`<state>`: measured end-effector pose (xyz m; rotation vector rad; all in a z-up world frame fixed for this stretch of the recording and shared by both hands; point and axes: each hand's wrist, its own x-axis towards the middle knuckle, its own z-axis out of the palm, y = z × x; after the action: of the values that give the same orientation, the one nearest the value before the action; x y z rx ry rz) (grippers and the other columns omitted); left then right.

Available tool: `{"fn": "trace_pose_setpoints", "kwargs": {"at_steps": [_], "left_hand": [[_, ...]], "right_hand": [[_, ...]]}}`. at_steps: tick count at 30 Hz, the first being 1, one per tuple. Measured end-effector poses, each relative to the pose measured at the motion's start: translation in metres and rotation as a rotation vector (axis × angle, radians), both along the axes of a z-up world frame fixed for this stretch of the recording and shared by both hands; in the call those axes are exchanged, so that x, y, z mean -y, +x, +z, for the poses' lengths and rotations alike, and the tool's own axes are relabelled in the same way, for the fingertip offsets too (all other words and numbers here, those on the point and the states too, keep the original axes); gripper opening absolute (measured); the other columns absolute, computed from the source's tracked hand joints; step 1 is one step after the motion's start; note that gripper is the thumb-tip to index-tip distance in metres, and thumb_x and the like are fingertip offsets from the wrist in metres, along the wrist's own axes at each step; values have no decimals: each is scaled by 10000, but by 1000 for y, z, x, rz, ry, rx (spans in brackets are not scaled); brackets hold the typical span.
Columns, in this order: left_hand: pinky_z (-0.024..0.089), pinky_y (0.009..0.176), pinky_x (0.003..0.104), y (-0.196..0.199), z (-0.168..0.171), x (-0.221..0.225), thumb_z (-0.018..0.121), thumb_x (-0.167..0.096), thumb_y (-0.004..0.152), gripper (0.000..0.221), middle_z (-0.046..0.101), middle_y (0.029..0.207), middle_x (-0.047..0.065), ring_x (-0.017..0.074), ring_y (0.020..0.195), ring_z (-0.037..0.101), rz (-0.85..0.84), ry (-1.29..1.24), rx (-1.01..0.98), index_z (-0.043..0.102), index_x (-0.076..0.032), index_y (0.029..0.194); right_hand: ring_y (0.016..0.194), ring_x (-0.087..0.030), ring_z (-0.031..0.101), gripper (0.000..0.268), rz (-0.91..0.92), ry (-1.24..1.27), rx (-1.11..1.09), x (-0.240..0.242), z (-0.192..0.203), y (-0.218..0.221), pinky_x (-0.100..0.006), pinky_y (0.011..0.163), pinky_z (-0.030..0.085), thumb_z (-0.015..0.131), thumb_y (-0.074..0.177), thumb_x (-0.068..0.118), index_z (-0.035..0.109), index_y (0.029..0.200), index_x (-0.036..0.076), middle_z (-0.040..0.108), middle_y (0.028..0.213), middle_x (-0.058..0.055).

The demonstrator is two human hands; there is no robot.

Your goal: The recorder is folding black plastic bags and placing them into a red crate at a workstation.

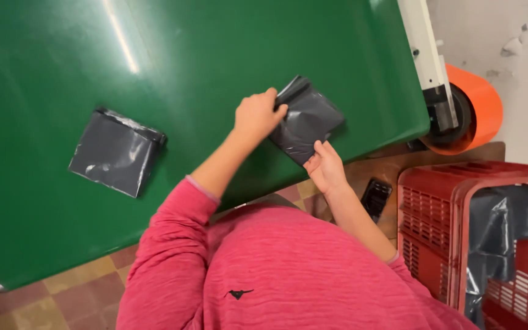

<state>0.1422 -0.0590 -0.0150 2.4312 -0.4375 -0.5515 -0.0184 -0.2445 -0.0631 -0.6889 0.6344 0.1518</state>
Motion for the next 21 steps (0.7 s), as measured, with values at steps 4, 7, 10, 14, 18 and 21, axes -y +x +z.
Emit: {"fn": "trace_pose_setpoints", "kwargs": {"at_steps": [4, 7, 10, 14, 18, 21], "left_hand": [[515, 634, 530, -20, 1, 17, 743, -377, 744, 413, 616, 962, 129, 353, 894, 622, 200, 35, 441, 628, -50, 968], [516, 655, 511, -26, -5, 14, 693, -272, 783, 225, 589, 987, 89, 330, 977, 611, 243, -5, 507, 610, -108, 913], [545, 680, 495, -36, 2, -24, 622, -169, 902, 74, 594, 985, 102, 328, 925, 634, 162, -177, 470, 590, -107, 925], [551, 711, 466, -68, 65, -143, 655, -179, 877, 127, 584, 958, 127, 347, 887, 642, 35, -429, 521, 579, -86, 917], [540, 674, 454, -83, 104, -291, 776, -317, 850, 271, 599, 962, 87, 313, 854, 654, 190, -320, 601, 625, -112, 943], [552, 680, 432, -72, 51, -375, 774, -376, 906, 310, 608, 969, 61, 310, 859, 649, 341, -244, 670, 618, -125, 1000]], "right_hand": [[1074, -211, 690, 184, 0, -81, -83, 19, -43, -18, -390, 913, 574, 475, 1022, 154, 608, 1142, 111, 689, 1221, -56], [945, -254, 650, 130, 83, 257, 464, 67, -144, -47, -452, 840, 533, 429, 1144, 25, 551, 1101, 38, 628, 1018, -79], [990, -234, 585, 156, 32, -177, 245, -4, -46, -26, -404, 806, 500, 595, 1017, 81, 490, 1131, 98, 560, 1125, -50], [1264, -240, 614, 468, -5, -406, 376, -133, 63, 8, -403, 1062, 523, 657, 978, 180, 497, 1410, 96, 609, 1374, -55], [1259, -225, 578, 633, 73, -468, 585, -238, 37, 42, -405, 1146, 470, 768, 902, -17, 461, 1451, 49, 580, 1365, -67], [1247, -226, 605, 550, 191, -660, 539, -321, 35, 49, -394, 1143, 480, 743, 900, -59, 486, 1381, 10, 609, 1342, -105]]}}
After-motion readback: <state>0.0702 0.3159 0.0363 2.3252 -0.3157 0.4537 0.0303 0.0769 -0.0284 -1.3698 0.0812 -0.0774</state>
